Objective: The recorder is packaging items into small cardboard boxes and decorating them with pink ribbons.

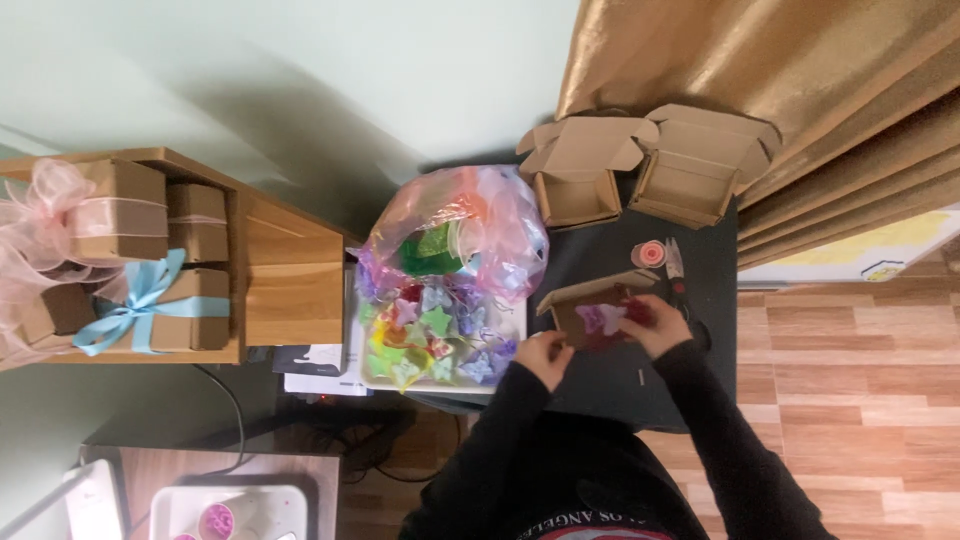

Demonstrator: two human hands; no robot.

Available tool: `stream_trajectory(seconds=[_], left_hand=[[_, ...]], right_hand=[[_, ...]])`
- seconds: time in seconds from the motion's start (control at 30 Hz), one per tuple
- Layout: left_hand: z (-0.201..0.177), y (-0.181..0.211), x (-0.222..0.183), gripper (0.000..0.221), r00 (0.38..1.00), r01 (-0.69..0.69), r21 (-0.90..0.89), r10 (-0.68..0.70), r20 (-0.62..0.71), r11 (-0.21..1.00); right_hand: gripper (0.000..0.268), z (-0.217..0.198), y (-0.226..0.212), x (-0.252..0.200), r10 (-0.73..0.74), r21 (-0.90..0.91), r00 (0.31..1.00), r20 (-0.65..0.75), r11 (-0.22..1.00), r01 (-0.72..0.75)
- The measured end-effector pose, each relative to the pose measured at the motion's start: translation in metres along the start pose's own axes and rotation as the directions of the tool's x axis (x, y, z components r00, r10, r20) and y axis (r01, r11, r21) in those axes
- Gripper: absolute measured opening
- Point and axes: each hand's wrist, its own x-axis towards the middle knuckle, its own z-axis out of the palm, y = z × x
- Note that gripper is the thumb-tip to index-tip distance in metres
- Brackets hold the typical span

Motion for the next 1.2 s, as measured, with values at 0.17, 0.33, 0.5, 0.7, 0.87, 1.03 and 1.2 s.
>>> stream_trajectory(seconds=[0.17,0.33,0.5,0.7,0.87,1.03,1.2], left_hand=[[0.024,0.046,0.002,0.056,0.994,-0.104,0.193,0.108,-0.009,0.976],[0.033,0.059,0.008,0.077,0.999,-0.033,0.549,0.025,0.022,0.835],[0.063,-0.010,0.028,0.051,0.958,-0.117,0.688,0.264,-0.111,0.717],[0.023,0.024,0.030,0.044,0.977,-0.144,0.546,0.207,-0.055,0.825],[0.016,0.019,0.029,0.049,0.985,-0.155,0.462,0.172,0.006,0.873],[0.024,0.004,0.029,0.050,0.933,-0.289,0.619,0.359,0.012,0.730],[0.026,-0.005,0.026,0.047,0.913,-0.316,0.621,0.408,-0.007,0.717]], right_hand=[[0.043,0.012,-0.009,0.008,-0.183,-0.459,0.982,-0.047,0.877,0.141],[0.039,0.021,-0.003,0.009,-0.484,-0.608,0.873,-0.053,0.710,0.357],[0.035,0.027,-0.034,0.002,-0.235,-0.695,0.972,-0.012,0.700,0.161],[0.034,0.048,-0.075,-0.018,0.008,-0.862,0.998,-0.064,0.503,-0.060],[0.022,0.049,-0.009,0.002,-0.273,-0.870,0.961,0.044,0.463,0.171],[0.027,0.047,-0.011,-0.009,-0.528,-0.872,0.848,0.045,0.393,0.291],[0.016,0.055,-0.038,-0.033,-0.666,-0.872,0.746,0.003,0.364,0.328]])
